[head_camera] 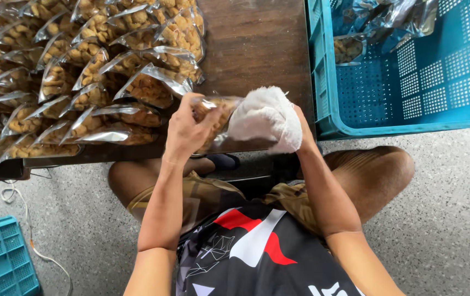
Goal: The person sits on the floor and repeatedly wipes the exterior of sealed snack bags with a white cloth. They pick up each bag, wipe it, and place it into a blue plastic basket.
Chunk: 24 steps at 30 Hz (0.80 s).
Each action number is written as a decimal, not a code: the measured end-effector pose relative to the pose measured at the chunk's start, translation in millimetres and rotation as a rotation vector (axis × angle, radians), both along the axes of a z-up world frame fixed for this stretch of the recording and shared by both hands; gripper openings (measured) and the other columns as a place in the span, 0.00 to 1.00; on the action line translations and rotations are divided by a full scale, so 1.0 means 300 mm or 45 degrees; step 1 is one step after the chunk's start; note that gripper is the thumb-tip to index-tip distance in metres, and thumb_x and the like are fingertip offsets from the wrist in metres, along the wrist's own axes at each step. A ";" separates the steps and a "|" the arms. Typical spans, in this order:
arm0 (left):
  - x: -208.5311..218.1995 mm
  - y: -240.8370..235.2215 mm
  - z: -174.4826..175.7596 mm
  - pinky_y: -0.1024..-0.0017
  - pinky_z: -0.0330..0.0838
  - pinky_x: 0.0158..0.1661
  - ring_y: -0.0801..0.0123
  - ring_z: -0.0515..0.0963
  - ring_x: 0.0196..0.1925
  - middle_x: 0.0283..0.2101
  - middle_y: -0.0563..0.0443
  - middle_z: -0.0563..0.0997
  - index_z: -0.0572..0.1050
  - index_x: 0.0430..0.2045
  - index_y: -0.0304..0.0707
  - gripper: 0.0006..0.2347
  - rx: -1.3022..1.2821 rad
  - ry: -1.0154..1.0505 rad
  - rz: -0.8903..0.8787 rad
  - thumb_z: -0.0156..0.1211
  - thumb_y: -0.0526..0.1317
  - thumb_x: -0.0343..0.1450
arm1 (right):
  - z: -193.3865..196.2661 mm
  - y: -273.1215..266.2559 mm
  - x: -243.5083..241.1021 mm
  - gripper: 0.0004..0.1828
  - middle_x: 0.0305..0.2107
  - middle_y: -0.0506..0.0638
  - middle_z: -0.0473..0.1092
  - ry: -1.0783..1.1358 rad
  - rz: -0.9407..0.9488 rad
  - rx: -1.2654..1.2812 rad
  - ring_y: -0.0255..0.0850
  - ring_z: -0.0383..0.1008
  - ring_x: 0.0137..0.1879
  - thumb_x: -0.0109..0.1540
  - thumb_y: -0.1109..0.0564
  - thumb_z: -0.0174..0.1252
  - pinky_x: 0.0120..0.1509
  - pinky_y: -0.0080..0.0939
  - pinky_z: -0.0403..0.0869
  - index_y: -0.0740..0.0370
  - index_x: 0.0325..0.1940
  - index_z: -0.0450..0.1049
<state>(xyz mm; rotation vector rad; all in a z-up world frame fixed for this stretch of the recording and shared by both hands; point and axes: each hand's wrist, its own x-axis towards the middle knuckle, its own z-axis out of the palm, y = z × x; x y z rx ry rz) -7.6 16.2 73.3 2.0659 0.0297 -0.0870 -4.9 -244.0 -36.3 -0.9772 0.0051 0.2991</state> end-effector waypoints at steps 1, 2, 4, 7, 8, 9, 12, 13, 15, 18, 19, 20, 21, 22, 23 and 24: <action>-0.013 -0.008 -0.003 0.67 0.77 0.41 0.63 0.85 0.39 0.38 0.47 0.86 0.73 0.45 0.37 0.18 0.211 -0.032 -0.037 0.74 0.47 0.69 | 0.025 0.014 -0.012 0.17 0.47 0.53 0.78 -0.074 -0.036 0.013 0.40 0.77 0.49 0.68 0.57 0.59 0.53 0.38 0.76 0.62 0.60 0.78; -0.022 -0.022 -0.010 0.66 0.76 0.40 0.59 0.85 0.38 0.37 0.45 0.86 0.74 0.42 0.36 0.19 0.422 -0.063 -0.077 0.76 0.47 0.68 | 0.047 0.042 -0.019 0.16 0.47 0.53 0.78 -0.140 -0.075 0.028 0.41 0.77 0.49 0.68 0.58 0.59 0.53 0.38 0.76 0.63 0.59 0.78; -0.032 -0.058 -0.026 0.62 0.74 0.38 0.50 0.83 0.40 0.39 0.42 0.85 0.73 0.43 0.35 0.19 0.475 -0.255 -0.238 0.75 0.41 0.64 | 0.081 0.115 -0.028 0.15 0.47 0.54 0.78 -0.707 -0.091 -0.586 0.41 0.78 0.49 0.69 0.60 0.59 0.52 0.38 0.76 0.63 0.59 0.80; -0.017 -0.105 -0.037 0.64 0.77 0.38 0.53 0.85 0.36 0.37 0.42 0.85 0.77 0.42 0.37 0.16 0.344 -0.132 -0.231 0.73 0.39 0.63 | 0.116 0.132 -0.018 0.16 0.47 0.52 0.78 -0.877 -0.158 -0.829 0.41 0.79 0.51 0.64 0.62 0.63 0.55 0.39 0.78 0.64 0.57 0.79; -0.008 -0.104 -0.031 0.66 0.78 0.38 0.57 0.86 0.35 0.35 0.43 0.85 0.78 0.41 0.38 0.15 0.274 -0.023 -0.173 0.72 0.39 0.63 | 0.124 0.128 -0.007 0.16 0.46 0.51 0.79 -0.789 -0.133 -0.683 0.39 0.79 0.48 0.63 0.61 0.66 0.52 0.38 0.79 0.65 0.56 0.79; -0.006 -0.097 -0.027 0.67 0.78 0.39 0.59 0.87 0.35 0.35 0.45 0.86 0.79 0.40 0.38 0.15 0.209 0.003 -0.125 0.73 0.40 0.63 | 0.127 0.117 0.001 0.15 0.44 0.50 0.79 -0.693 -0.097 -0.705 0.38 0.78 0.47 0.64 0.61 0.66 0.50 0.37 0.79 0.64 0.55 0.80; 0.014 -0.078 -0.023 0.70 0.79 0.39 0.65 0.86 0.36 0.34 0.47 0.86 0.80 0.40 0.37 0.15 0.093 0.099 -0.044 0.75 0.42 0.63 | 0.122 0.081 0.009 0.11 0.39 0.48 0.80 -0.497 -0.062 -0.766 0.34 0.77 0.44 0.65 0.62 0.66 0.48 0.35 0.77 0.64 0.53 0.81; 0.026 -0.083 -0.030 0.71 0.78 0.38 0.67 0.84 0.35 0.33 0.48 0.86 0.80 0.40 0.37 0.15 0.112 0.139 -0.044 0.74 0.41 0.64 | 0.117 0.083 0.015 0.11 0.39 0.48 0.80 -0.504 -0.089 -0.776 0.33 0.77 0.44 0.66 0.61 0.66 0.48 0.35 0.77 0.64 0.52 0.81; 0.037 -0.092 -0.057 0.73 0.77 0.38 0.71 0.82 0.35 0.35 0.48 0.85 0.80 0.44 0.36 0.17 0.090 0.056 -0.144 0.73 0.40 0.63 | 0.099 0.105 0.022 0.11 0.40 0.49 0.79 -0.666 -0.170 -0.920 0.34 0.77 0.46 0.65 0.61 0.66 0.50 0.35 0.77 0.64 0.52 0.81; 0.017 -0.111 -0.129 0.75 0.77 0.39 0.75 0.82 0.37 0.37 0.49 0.84 0.79 0.49 0.36 0.20 0.021 -0.011 -0.282 0.73 0.39 0.62 | 0.053 0.129 -0.001 0.14 0.42 0.50 0.78 -0.820 -0.212 -1.062 0.35 0.77 0.48 0.62 0.61 0.67 0.51 0.35 0.77 0.64 0.51 0.80; 0.032 -0.113 -0.146 0.74 0.77 0.38 0.75 0.81 0.35 0.36 0.51 0.85 0.80 0.47 0.36 0.19 0.029 0.137 -0.217 0.73 0.40 0.63 | 0.044 0.120 0.009 0.14 0.41 0.48 0.79 -0.686 -0.156 -0.944 0.34 0.77 0.47 0.62 0.61 0.68 0.50 0.35 0.77 0.64 0.51 0.80; 0.044 -0.112 -0.160 0.74 0.77 0.37 0.74 0.81 0.32 0.34 0.53 0.85 0.80 0.45 0.37 0.17 0.039 0.285 -0.152 0.74 0.40 0.63 | 0.037 0.105 0.016 0.14 0.40 0.46 0.80 -0.556 -0.100 -0.823 0.33 0.78 0.45 0.62 0.60 0.68 0.49 0.35 0.77 0.65 0.51 0.79; 0.053 -0.114 -0.171 0.73 0.77 0.38 0.73 0.81 0.35 0.36 0.50 0.85 0.80 0.45 0.35 0.17 -0.040 0.238 -0.135 0.74 0.41 0.65 | 0.030 0.083 0.020 0.14 0.41 0.45 0.79 -0.442 -0.071 -0.767 0.33 0.77 0.46 0.63 0.60 0.67 0.50 0.35 0.76 0.64 0.53 0.79; 0.061 -0.108 -0.179 0.73 0.77 0.40 0.72 0.81 0.37 0.38 0.47 0.85 0.80 0.45 0.34 0.17 -0.121 0.192 -0.118 0.75 0.41 0.66 | 0.023 0.065 0.019 0.15 0.42 0.45 0.79 -0.329 -0.043 -0.709 0.32 0.77 0.47 0.63 0.61 0.65 0.51 0.35 0.76 0.64 0.54 0.79; 0.063 -0.106 -0.187 0.72 0.77 0.42 0.72 0.81 0.39 0.41 0.44 0.86 0.79 0.46 0.32 0.17 -0.206 0.140 -0.080 0.75 0.41 0.68 | 0.016 0.052 0.024 0.15 0.44 0.45 0.79 -0.226 0.005 -0.650 0.32 0.77 0.48 0.64 0.61 0.64 0.52 0.34 0.76 0.63 0.56 0.78; 0.065 -0.107 -0.195 0.70 0.76 0.47 0.67 0.81 0.45 0.46 0.42 0.84 0.78 0.48 0.30 0.17 -0.210 -0.064 -0.030 0.74 0.40 0.70 | 0.008 0.045 0.024 0.15 0.44 0.45 0.79 -0.193 0.000 -0.589 0.32 0.76 0.49 0.65 0.61 0.62 0.53 0.34 0.76 0.64 0.56 0.78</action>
